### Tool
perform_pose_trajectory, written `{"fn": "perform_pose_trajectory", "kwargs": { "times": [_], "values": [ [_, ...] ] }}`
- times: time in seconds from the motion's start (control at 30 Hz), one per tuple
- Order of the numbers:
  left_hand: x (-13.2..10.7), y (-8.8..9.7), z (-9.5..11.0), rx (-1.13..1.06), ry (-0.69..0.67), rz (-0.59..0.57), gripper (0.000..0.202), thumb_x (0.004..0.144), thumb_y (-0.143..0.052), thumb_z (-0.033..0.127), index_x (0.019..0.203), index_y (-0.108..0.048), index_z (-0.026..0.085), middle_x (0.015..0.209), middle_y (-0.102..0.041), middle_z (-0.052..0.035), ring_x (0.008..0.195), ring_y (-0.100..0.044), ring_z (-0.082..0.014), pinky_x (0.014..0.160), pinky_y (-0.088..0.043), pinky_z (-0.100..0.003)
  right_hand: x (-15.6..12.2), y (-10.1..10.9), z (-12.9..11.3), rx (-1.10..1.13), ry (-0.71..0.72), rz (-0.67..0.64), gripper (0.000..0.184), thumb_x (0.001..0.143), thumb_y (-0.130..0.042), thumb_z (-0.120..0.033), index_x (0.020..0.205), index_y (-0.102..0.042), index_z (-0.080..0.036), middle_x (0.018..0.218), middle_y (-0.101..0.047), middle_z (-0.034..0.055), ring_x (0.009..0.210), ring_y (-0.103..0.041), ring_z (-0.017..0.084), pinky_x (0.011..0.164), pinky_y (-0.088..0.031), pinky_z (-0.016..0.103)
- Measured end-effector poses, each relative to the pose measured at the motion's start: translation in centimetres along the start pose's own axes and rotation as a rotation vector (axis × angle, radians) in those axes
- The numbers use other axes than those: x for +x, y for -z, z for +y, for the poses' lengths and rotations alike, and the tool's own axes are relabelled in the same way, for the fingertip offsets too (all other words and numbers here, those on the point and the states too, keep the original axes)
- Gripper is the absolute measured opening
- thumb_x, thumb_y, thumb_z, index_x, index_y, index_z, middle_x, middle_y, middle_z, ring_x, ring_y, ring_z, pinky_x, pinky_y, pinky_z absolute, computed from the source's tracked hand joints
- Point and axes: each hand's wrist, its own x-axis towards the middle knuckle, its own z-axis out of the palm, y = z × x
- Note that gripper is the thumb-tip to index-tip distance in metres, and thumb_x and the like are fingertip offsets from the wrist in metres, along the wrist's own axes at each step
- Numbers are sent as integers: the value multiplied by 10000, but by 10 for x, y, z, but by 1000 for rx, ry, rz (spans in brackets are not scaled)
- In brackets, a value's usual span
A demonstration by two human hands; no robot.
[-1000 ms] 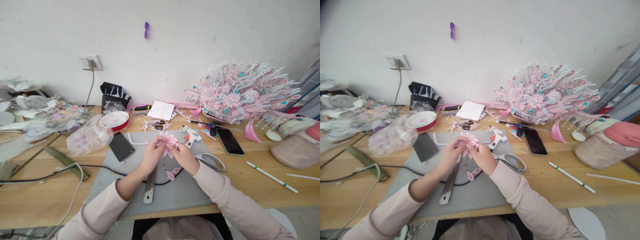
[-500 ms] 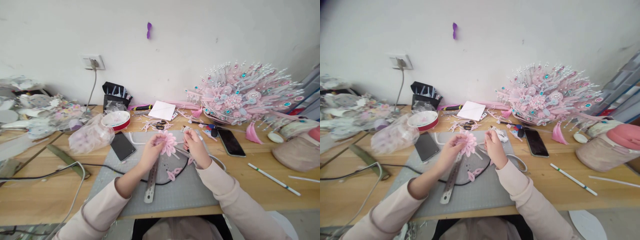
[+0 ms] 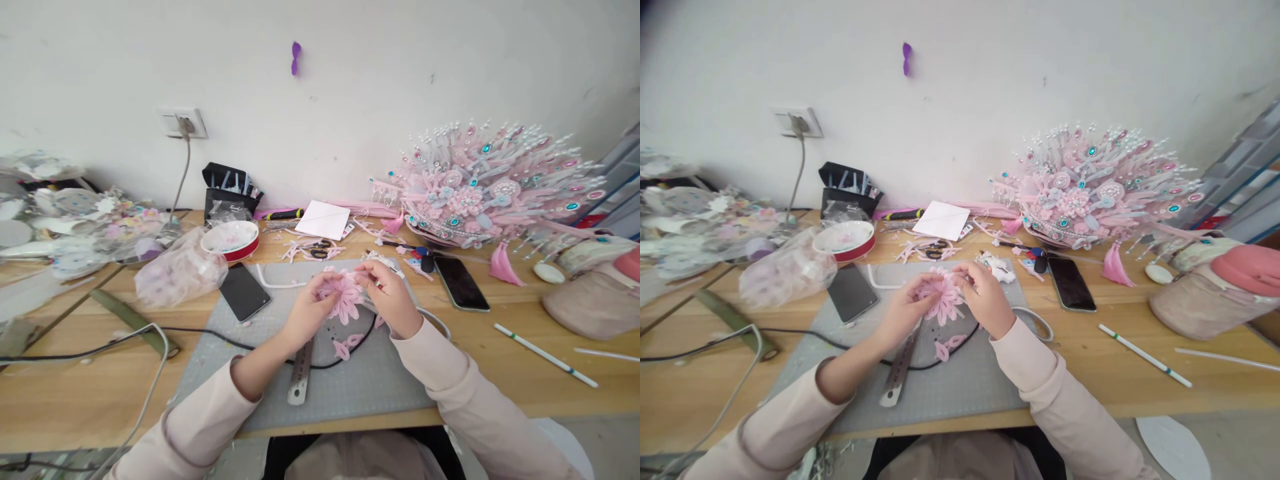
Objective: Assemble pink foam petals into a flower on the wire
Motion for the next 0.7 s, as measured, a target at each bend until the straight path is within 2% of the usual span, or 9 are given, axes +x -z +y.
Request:
{"fn": "perform_pose_trajectory", "kwargs": {
  "times": [0.17, 0.3, 0.43, 0.57, 0.7],
  "values": [
    [0, 0, 1, 40, -47, 0, 225, 729, -554, 216, 948, -578, 174, 990, -634, -40, 862, -577, -143, 781, -440, -259, 1, 1, -3, -101, 107, 17, 111, 801, -577, -295, 760, -655, -228, 743, -628, 23, 766, -563, 175, 731, -425, 305],
    [-1, 0, 3, 45, -40, -27, 225, 736, -546, 227, 954, -572, 176, 983, -636, -37, 848, -585, -143, 779, -445, -262, -1, -1, -5, -104, 193, 25, 151, 818, -550, -239, 785, -697, -228, 760, -633, 36, 739, -560, 165, 696, -436, 299],
    [-2, 0, 2, 22, -26, -34, 229, 730, -543, 203, 955, -564, 175, 971, -631, -33, 821, -583, -134, 753, -455, -250, -2, -3, -5, -97, 179, 2, 177, 817, -535, -202, 813, -709, -230, 750, -626, 34, 692, -558, 149, 644, -446, 279],
    [-1, 0, 1, 11, -6, -47, 246, 735, -531, 206, 977, -557, 170, 932, -628, -32, 761, -580, -127, 713, -460, -247, -3, -5, -4, -103, 172, 5, 192, 813, -529, -189, 844, -712, -237, 753, -636, 33, 704, -572, 152, 658, -454, 284],
    [-1, -1, 1, 16, -29, -35, 228, 735, -539, 205, 959, -565, 168, 968, -624, -39, 847, -581, -141, 781, -450, -261, -3, -7, -4, -156, 119, 18, 166, 800, -551, -188, 876, -696, -217, 778, -654, 41, 721, -581, 161, 683, -457, 288]
  ]
}}
